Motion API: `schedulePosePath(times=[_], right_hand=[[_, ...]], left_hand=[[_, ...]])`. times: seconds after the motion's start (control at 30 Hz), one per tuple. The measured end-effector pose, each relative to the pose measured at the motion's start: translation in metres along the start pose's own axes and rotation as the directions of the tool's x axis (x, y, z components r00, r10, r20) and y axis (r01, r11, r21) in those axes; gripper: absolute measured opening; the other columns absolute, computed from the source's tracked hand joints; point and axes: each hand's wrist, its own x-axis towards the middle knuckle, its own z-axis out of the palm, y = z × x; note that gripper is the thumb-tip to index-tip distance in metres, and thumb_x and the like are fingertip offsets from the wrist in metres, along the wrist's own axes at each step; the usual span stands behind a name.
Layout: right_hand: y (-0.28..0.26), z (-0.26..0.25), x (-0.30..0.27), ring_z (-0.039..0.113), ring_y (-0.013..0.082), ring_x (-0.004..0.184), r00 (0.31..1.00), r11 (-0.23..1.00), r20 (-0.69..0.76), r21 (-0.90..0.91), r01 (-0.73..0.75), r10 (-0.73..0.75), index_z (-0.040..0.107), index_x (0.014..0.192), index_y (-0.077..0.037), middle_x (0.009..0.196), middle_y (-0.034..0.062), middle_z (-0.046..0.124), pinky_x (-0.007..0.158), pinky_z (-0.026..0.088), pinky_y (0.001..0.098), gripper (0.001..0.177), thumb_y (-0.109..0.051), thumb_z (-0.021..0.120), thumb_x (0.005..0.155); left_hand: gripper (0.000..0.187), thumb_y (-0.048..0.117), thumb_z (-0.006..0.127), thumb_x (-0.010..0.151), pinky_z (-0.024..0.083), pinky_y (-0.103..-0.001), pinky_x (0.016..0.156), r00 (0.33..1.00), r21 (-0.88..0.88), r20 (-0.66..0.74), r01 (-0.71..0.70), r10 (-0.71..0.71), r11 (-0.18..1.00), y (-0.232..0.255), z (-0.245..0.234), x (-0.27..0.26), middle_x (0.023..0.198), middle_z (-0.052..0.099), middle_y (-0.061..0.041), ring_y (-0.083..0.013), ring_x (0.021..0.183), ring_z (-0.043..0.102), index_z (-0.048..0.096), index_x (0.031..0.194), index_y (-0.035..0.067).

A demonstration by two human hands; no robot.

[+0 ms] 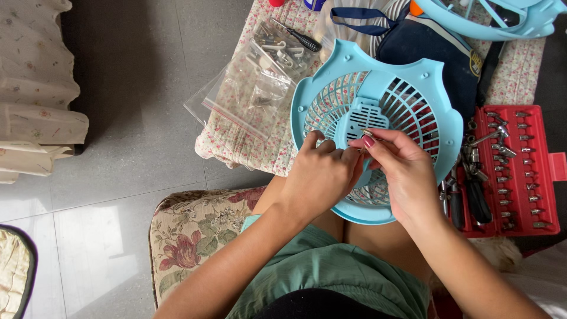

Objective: The person attempts to assemble a light blue fan grille by inserting a small metal pin into the central hub. They repeatedly try to fit the pin and then search through a red toolkit for a suitable screwdriver or bit to secure it.

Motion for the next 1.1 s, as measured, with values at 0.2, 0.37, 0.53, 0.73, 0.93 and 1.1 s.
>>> schedulePosePath(times=[0.2, 0.37, 0.53, 0.73, 0.93, 1.1], right_hand=[[-0.015, -0.023, 0.017, 0.074, 0.0174, 0.099, 0.949, 0.916, 0.300, -0.347, 0.200, -0.093, 0.068, 0.111, -0.001, 0.105, 0.0088, 0.078, 0.089, 0.056, 0.0310, 0.019, -0.013, 0.063, 0.097], [-0.027, -0.027, 0.021, 0.071, 0.0277, 0.084, 0.795, 0.206, 0.606, -0.774, 0.599, -0.033, 0.078, 0.090, -0.010, 0.087, 0.0057, 0.077, 0.076, 0.055, 0.0394, 0.015, -0.022, 0.073, 0.083], [-0.023, -0.015, 0.020, 0.071, 0.0287, 0.083, 0.760, 0.153, 0.647, -0.758, 0.634, 0.061, 0.075, 0.082, -0.008, 0.085, 0.0051, 0.076, 0.074, 0.056, 0.0423, 0.013, -0.021, 0.072, 0.082], [-0.010, -0.014, 0.015, 0.070, 0.0288, 0.078, 0.762, 0.121, 0.648, -0.757, 0.642, 0.013, 0.067, 0.074, -0.006, 0.077, 0.0063, 0.071, 0.071, 0.056, 0.0427, 0.011, -0.015, 0.071, 0.080], [0.000, -0.016, 0.017, 0.069, 0.0276, 0.085, 0.643, -0.033, 0.763, -0.642, 0.766, 0.067, 0.065, 0.078, -0.006, 0.079, 0.0082, 0.068, 0.074, 0.057, 0.0419, 0.006, -0.010, 0.069, 0.076], [-0.009, -0.018, 0.035, 0.065, 0.0258, 0.090, 0.413, -0.016, 0.905, -0.413, 0.910, 0.102, 0.064, 0.080, -0.006, 0.085, 0.0062, 0.065, 0.076, 0.056, 0.0397, 0.011, -0.005, 0.065, 0.070]], left_hand=[[0.037, 0.040, 0.069, 0.097, 0.045, -0.045, 0.097, 1.000, -0.093, -0.025, -0.011, 0.008, 0.996, -0.017, -0.015, -0.009, 0.102, 0.070, -0.012, -0.0294, 0.101, 0.064, 0.072, 0.107, 0.005], [0.039, 0.021, 0.071, 0.096, 0.035, -0.051, 0.115, 0.949, -0.082, -0.202, 0.232, -0.244, 0.969, -0.041, -0.013, -0.021, 0.148, 0.049, -0.019, -0.0379, 0.140, 0.044, 0.060, 0.130, 0.005], [0.051, 0.014, 0.067, 0.099, 0.035, -0.051, 0.118, 0.882, -0.290, -0.196, 0.365, -0.428, 0.885, -0.045, 0.010, -0.030, 0.151, 0.046, -0.022, -0.0407, 0.142, 0.044, 0.046, 0.144, 0.002], [0.062, 0.009, 0.055, 0.101, 0.034, -0.051, 0.118, 0.857, -0.433, -0.131, 0.402, -0.497, 0.807, -0.048, 0.029, -0.040, 0.150, 0.049, -0.026, -0.0429, 0.140, 0.046, 0.029, 0.154, -0.007], [0.060, 0.010, 0.051, 0.102, 0.036, -0.050, 0.116, 0.845, -0.407, -0.036, 0.475, -0.533, 0.780, -0.049, 0.037, -0.040, 0.147, 0.049, -0.030, -0.0447, 0.136, 0.047, 0.029, 0.155, -0.006], [0.060, 0.009, 0.051, 0.101, 0.036, -0.050, 0.116, 0.853, -0.408, -0.041, 0.462, -0.521, 0.788, -0.051, 0.035, -0.039, 0.148, 0.048, -0.031, -0.0457, 0.137, 0.046, 0.031, 0.154, -0.007]])
